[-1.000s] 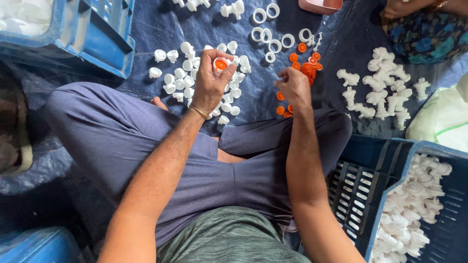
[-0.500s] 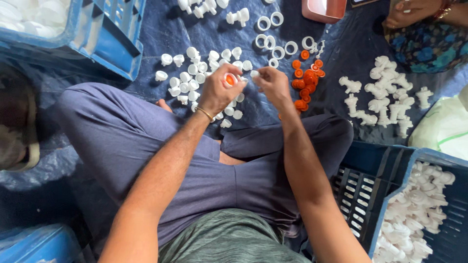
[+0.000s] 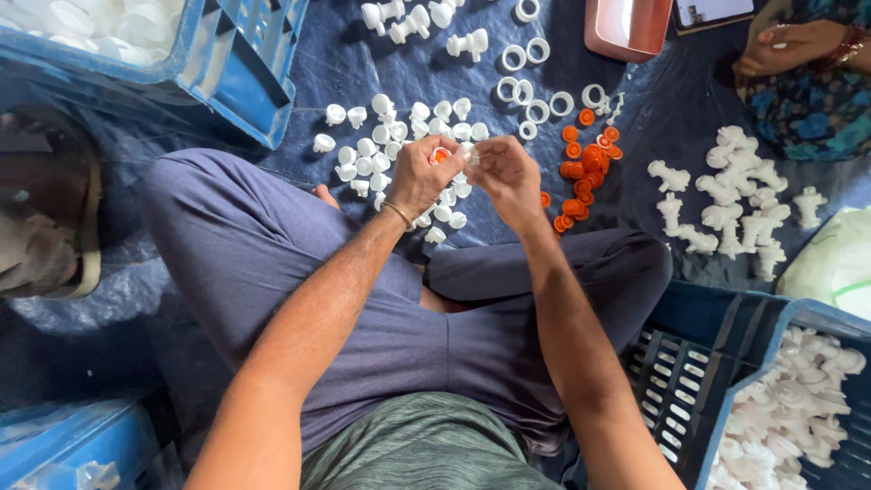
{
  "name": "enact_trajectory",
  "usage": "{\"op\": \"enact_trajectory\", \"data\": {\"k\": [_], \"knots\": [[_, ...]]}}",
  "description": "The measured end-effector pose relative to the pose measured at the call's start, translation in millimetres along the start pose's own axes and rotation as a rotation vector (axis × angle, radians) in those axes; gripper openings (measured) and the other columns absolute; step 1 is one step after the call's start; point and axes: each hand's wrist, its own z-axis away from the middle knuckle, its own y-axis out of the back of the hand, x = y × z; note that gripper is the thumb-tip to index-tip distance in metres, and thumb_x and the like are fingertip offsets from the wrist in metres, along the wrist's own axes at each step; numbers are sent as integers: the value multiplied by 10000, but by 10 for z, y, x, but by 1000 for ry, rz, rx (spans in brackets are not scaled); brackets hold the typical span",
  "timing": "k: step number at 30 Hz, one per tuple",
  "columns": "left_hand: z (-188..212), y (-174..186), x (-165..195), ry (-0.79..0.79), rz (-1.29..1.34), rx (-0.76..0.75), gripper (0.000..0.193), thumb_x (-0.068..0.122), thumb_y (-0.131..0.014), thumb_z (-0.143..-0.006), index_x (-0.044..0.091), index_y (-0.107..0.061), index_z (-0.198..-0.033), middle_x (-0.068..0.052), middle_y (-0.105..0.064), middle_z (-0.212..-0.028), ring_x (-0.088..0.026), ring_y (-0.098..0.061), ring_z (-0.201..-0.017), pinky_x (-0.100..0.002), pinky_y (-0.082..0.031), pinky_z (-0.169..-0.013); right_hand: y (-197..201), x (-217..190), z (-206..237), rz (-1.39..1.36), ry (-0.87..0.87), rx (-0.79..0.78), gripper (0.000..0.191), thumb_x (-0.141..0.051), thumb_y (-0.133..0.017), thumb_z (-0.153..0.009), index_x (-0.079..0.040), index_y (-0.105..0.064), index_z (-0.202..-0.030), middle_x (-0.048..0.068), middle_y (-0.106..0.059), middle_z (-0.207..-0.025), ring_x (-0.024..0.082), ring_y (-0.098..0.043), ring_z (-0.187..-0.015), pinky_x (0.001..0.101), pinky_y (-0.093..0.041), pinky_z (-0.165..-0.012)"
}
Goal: The person sits on the floor and repeatedly picks up white plastic fittings and orange caps, then presses them together to form assembled units. The person places the completed assemblies into a nearby blue crate.
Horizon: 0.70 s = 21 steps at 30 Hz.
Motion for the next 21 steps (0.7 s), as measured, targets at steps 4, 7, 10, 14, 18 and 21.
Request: {"op": "enact_trajectory", "data": {"k": [4, 7, 10, 14, 18, 21], "knots": [[-11, -5, 7, 25, 48, -16, 377, 410, -747, -894, 36, -767, -926, -58, -721, -735, -101, -649, -667, -272, -509, -588, -73, 15, 48, 229, 176, 89, 125, 101, -724, -969, 60, -647, -1059, 90, -728, -930, 102, -692, -815, 248, -592, -711], [-9, -36, -22, -52, -6, -32, 408, 445, -737, -896, 42, -748, -963, -69, -745, -832, -119, -704, -752, -283, -555, -660, -11, -8, 57, 200, 101, 125, 87, 102, -677, -948, 70, -662, -1027, 93, -742, -902, 101, -712, -805, 229, -599, -680], [-1, -75, -80, -158, -66, -93, 468, 470, -743, -921, 34, -668, -1072, -105, -735, -1008, -170, -727, -898, -311, -579, -769, 84, -62, 23, 182, 85, 120, 64, 111, -653, -949, 68, -651, -996, 90, -737, -865, 98, -722, -759, 220, -604, -637], [3, -104, -149, -142, -95, -202, 580, 506, -739, -936, 46, -507, -1201, -120, -665, -1079, -232, -712, -966, -340, -574, -819, 183, -177, 38, 155, 49, 36, 66, 115, -660, -938, 71, -664, -988, 88, -721, -842, 75, -676, -693, 204, -553, -593], [-7, -91, -124, -264, -181, -247, 578, 461, -813, -908, 28, -548, -1184, -113, -645, -1108, -261, -685, -1009, -371, -552, -833, 258, -282, 70, 202, 27, -52, 74, 106, -695, -914, 59, -678, -968, 66, -715, -831, 57, -665, -695, 190, -514, -581], [12, -78, -39, -327, -203, -255, 531, 373, -884, -784, 42, -646, -1125, -97, -663, -1078, -242, -701, -972, -360, -565, -803, 282, -297, 76, 359, 93, -61, 95, 101, -756, -882, 45, -697, -930, 45, -672, -780, 50, -588, -669, 191, -447, -562]]}}
